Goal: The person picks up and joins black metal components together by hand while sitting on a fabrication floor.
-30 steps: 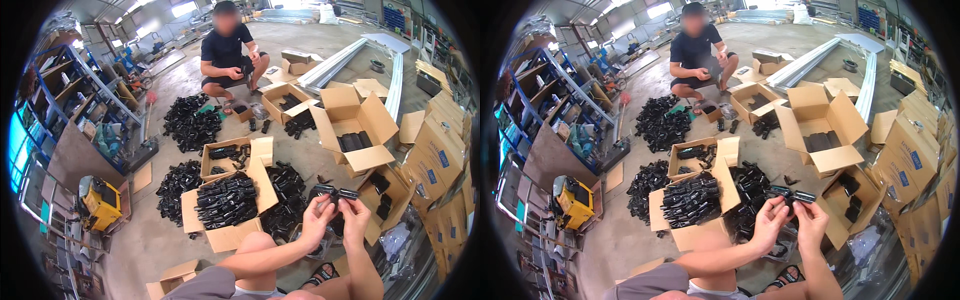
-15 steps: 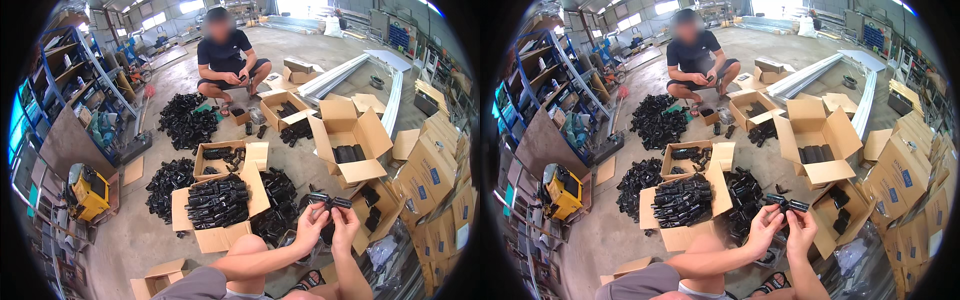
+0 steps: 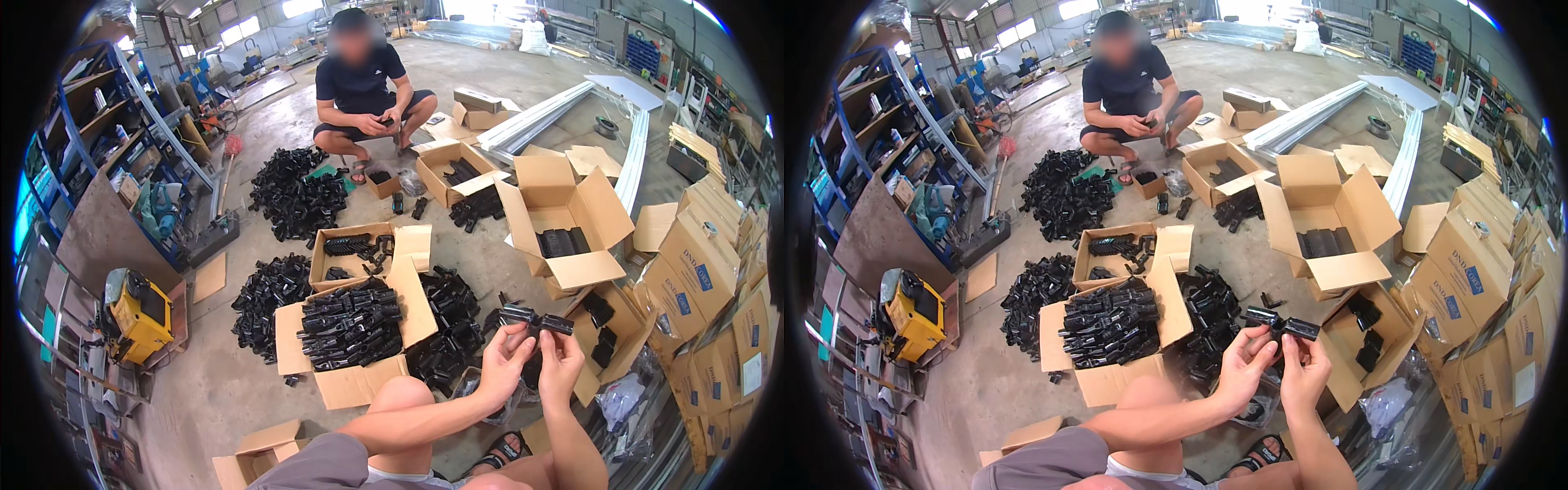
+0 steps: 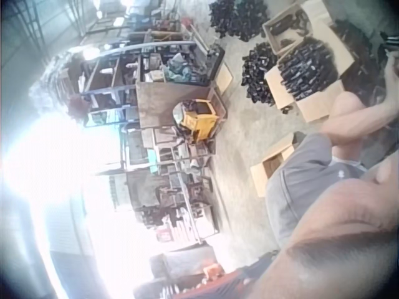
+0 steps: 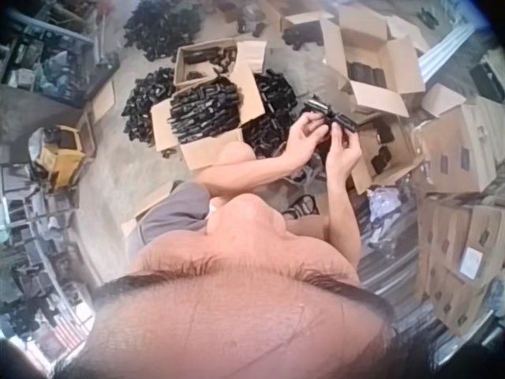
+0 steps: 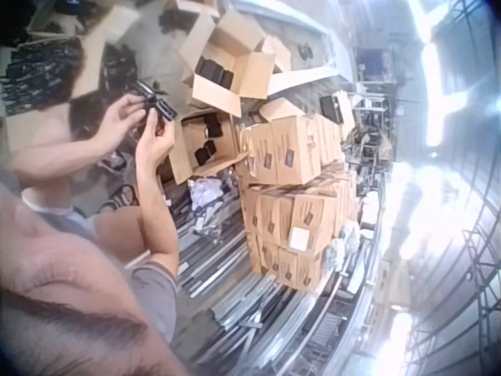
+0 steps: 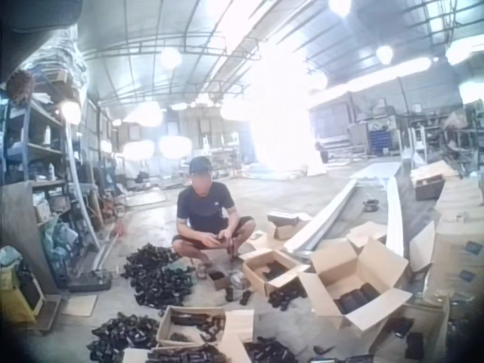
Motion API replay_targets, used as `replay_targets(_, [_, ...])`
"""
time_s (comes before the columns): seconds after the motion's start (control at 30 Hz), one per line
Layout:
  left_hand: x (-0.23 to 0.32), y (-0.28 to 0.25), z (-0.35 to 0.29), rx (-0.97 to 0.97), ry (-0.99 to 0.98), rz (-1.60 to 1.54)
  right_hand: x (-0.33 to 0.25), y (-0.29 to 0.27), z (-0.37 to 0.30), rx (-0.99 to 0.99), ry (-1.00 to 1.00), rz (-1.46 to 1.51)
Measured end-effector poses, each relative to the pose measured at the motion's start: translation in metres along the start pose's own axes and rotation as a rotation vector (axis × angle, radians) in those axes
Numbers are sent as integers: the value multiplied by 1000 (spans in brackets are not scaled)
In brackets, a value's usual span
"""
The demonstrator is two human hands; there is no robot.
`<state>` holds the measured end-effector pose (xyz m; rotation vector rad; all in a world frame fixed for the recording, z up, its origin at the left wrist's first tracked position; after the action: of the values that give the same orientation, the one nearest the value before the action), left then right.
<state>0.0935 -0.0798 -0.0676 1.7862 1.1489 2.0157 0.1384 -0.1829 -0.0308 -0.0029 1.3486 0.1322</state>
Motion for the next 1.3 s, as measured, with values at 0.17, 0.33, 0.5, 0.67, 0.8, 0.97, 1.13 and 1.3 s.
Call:
replay_targets(0.17, [1,-1,0,39,4,17,7,7,1,49,-6,109])
replay_targets(0.33, [6,-6,1,92,-9,28,13,17,2,39,-20,3])
replay_targets(0.5, [13,-6,-1,92,-82,13,1,21,-6,46,-98,-88])
replay_targets(0.67, [10,-8,-1,103,-37,8,13,18,-4,-5,9,-136])
replay_targets(0.8, [15,-8,-1,100,-62,11,3,19,-3,-21,-62,-195])
replay_targets(0.97, [10,-9,0,117,-32,19,8,21,-6,5,6,89])
replay_targets(1.13, [15,-14,-2,121,-35,42,13,26,-5,-25,23,88])
replay_targets(1.3, [9,0,2,73,-29,55,3,15,-1,39,-13,125])
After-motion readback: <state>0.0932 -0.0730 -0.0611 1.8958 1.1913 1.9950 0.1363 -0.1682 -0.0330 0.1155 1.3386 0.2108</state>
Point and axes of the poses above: each hand's wrist, its own z-axis towards the middle knuckle, its own y-axis out of the palm, x = y × z, the point moved 5 cm from there along z, towards the middle knuckle, and after that the axes turned 3 degrees about z, right-handed, at the moved point
